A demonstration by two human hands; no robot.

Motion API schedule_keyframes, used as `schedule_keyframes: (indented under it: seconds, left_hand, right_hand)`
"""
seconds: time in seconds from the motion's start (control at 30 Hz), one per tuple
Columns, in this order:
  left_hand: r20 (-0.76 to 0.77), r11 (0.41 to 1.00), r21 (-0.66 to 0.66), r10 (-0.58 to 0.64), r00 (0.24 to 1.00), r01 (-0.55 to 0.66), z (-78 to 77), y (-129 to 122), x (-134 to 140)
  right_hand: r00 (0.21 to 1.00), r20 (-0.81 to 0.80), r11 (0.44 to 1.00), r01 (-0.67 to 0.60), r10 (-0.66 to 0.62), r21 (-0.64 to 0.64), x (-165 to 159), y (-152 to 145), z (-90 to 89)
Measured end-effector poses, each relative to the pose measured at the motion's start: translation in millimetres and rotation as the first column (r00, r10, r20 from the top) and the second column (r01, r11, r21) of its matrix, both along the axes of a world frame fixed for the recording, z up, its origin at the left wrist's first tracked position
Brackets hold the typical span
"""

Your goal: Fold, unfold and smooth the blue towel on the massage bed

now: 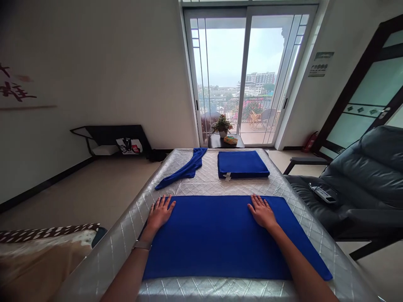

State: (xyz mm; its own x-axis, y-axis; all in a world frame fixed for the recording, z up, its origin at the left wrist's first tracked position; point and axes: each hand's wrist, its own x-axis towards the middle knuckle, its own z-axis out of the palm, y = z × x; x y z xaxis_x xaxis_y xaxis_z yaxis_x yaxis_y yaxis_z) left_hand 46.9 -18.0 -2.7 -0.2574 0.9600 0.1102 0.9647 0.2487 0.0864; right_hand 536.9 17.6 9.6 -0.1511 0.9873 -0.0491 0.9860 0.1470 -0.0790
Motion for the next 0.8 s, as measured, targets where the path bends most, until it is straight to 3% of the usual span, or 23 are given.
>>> schedule_keyframes:
  seconds: [0.1, 0.2, 0.7, 0.8]
  left_hand:
    - [-0.007, 1.0, -0.01, 0.003, 1.0, -0.003, 0.2, -0.4, -0.2]
    - [-0.003, 1.0, -0.017, 0.008, 1.0, -0.008, 0.4, -0.3, -0.3]
    - [-0.024, 0.994, -0.11, 0.007, 1.0, -0.009, 9.7, 0.8, -1.3]
    - [-0.031, 1.0, -0.011, 0.028, 0.999, -0.029, 13.0, 6.5, 14.9]
  right_hand:
    - [0.986, 0.058, 0.987, 0.154, -0.156, 0.038, 50.8, 3.2, -7.6]
    - [0.972, 0.061, 0.973, 0.224, -0.228, 0.056, 72.7, 3.8, -12.5]
    - [0.968, -0.011, 0.967, 0.252, -0.251, 0.05, 67.4, 0.1, -6.7]
    - [0.967, -0.027, 0.964, 0.255, -0.254, 0.074, 66.7, 0.5, -8.4]
